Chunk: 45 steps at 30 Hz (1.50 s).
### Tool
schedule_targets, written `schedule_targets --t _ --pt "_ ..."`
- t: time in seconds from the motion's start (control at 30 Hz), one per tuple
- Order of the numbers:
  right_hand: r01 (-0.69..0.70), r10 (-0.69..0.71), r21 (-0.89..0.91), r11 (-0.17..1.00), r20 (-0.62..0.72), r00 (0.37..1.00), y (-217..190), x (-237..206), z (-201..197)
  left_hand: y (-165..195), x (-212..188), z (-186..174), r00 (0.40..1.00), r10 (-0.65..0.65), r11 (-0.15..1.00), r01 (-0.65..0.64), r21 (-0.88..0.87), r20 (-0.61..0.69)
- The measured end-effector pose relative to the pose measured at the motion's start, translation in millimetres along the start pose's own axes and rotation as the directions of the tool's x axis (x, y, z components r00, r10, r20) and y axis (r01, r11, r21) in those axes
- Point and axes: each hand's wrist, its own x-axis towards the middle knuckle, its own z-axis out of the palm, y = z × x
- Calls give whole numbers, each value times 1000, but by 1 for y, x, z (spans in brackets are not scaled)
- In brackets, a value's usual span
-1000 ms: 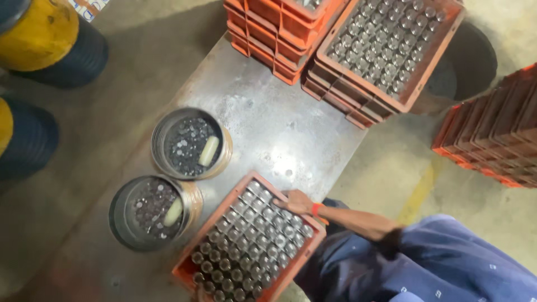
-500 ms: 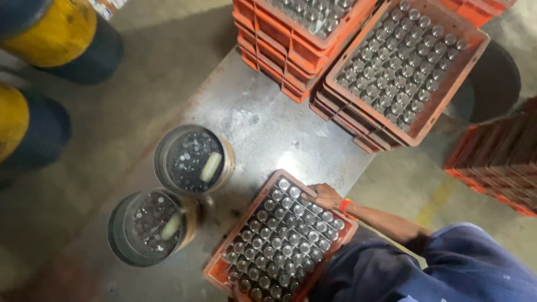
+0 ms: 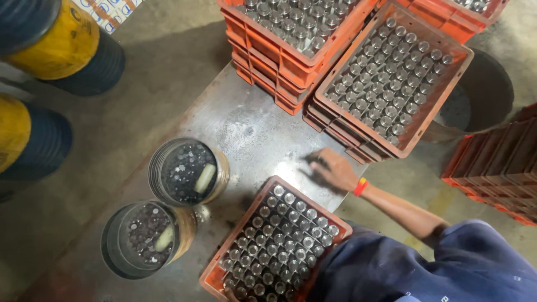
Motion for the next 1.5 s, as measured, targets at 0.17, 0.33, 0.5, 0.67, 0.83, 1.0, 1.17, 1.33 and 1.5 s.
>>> schedule_targets --t 0.17,0.33,0.5,0.67,0.83,1.0,1.17,1.33,1.5 --pt "16 -31 -61 998 -251 967 18 28 -38 -8 -6 -2 1000 -5 1000 5 -8 -10" --pt "25 -32 -58 998 -124 992 10 5 -17 -14 -11 -6 1000 -3 1000 3 -6 -26" --pt "115 -188 -246 962 -297 936 10 -8 -24 -11 -10 -10 1000 -7 1000 6 -9 -28" --pt "-46 -158 -421 906 -436 886 31 -9 -80 -16 -16 -15 999 0 1000 0 -1 -43" --pt "-110 103 3 994 -387 916 39 -30 -73 -26 -25 -23 995 26 999 -21 47 -95" --pt "-116 67 167 979 275 959 14 -46 22 -26 -28 -29 965 168 932 -90 350 -200" --pt "-457 436 -148 877 647 626 -14 -28 86 -16 -36 -28 965 226 973 -215 88 -137" --pt "-559 591 -262 787 584 557 -31 -31 87 -4 -38 -31 990 136 983 -140 -117 -43" --pt "-514 540 -217 830 547 640 -31 -43 86 -10 -30 -35 985 144 898 -88 -431 99"
